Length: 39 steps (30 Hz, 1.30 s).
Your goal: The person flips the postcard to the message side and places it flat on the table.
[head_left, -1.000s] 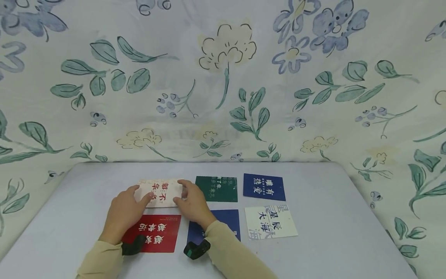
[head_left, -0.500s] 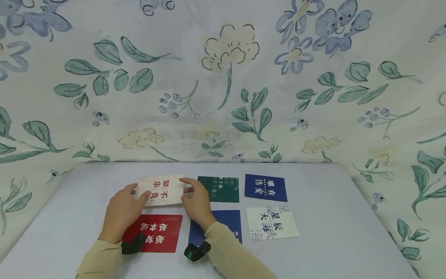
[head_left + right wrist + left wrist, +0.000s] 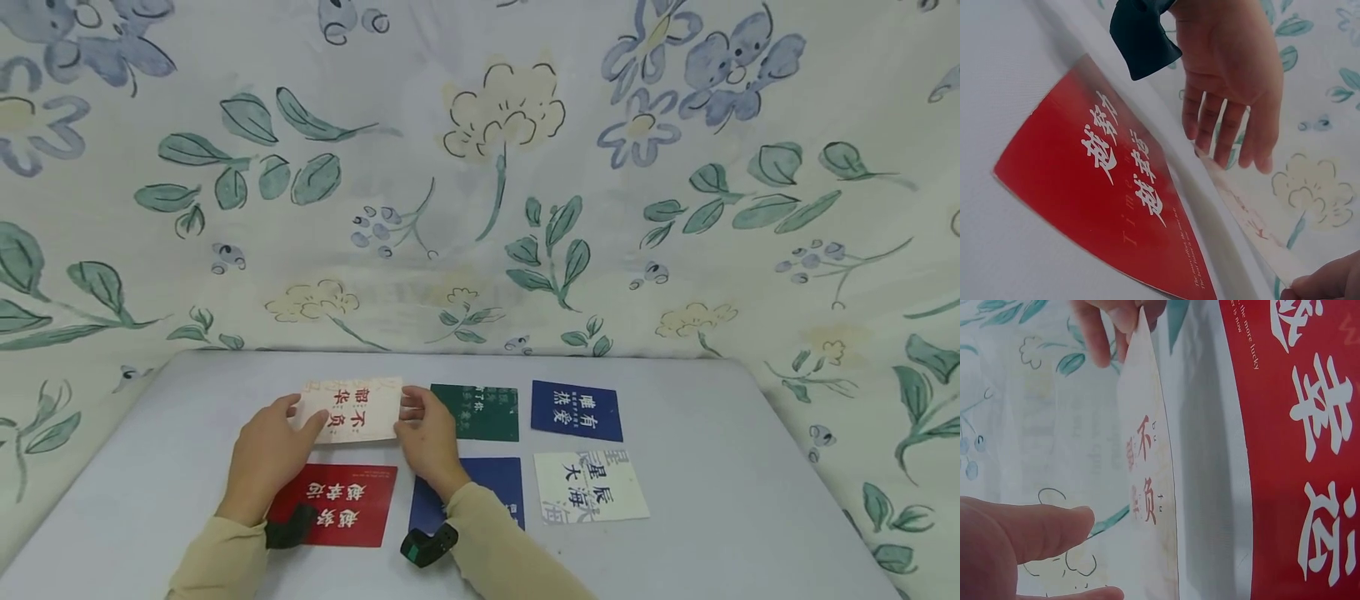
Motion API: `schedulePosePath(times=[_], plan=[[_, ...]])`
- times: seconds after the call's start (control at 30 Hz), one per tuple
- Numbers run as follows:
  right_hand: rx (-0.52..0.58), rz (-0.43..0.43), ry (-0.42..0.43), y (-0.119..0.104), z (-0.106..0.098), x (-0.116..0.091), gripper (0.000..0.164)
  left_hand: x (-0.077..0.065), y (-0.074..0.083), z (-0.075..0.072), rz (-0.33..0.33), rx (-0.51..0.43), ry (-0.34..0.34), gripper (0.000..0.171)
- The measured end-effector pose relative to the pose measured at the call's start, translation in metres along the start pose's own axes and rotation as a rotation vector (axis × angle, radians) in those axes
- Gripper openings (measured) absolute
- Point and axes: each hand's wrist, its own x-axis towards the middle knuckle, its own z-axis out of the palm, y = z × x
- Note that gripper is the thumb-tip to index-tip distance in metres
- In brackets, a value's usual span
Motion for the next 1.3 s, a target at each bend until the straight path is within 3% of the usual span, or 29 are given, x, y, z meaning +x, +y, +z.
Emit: schedulePosePath(times=[0.37, 0.7, 1.0, 1.3], plan=[[0.001, -0.058, 0.033, 0.001, 0.000, -0.003, 0.028, -0.002, -0.001, -0.001, -0.016, -0.024, 0.023, 0.071], [0.000, -0.051, 0.051, -0.001, 0.002, -0.005, 0.027, -0.003, -0.002, -0.002, -0.046, -0.043, 0.053, 0.070], [-0.036, -0.084, 0.062, -0.008, -0.001, -0.007, 0.026, -0.001, -0.002, -0.003, -0.012, -0.039, 0.092, 0.069], [-0.014, -0.053, 0.056, -0.015, 0.001, -0.007, 0.028, -0.001, 0.000, -0.006, -0.012, -0.067, 0.128, 0.065]])
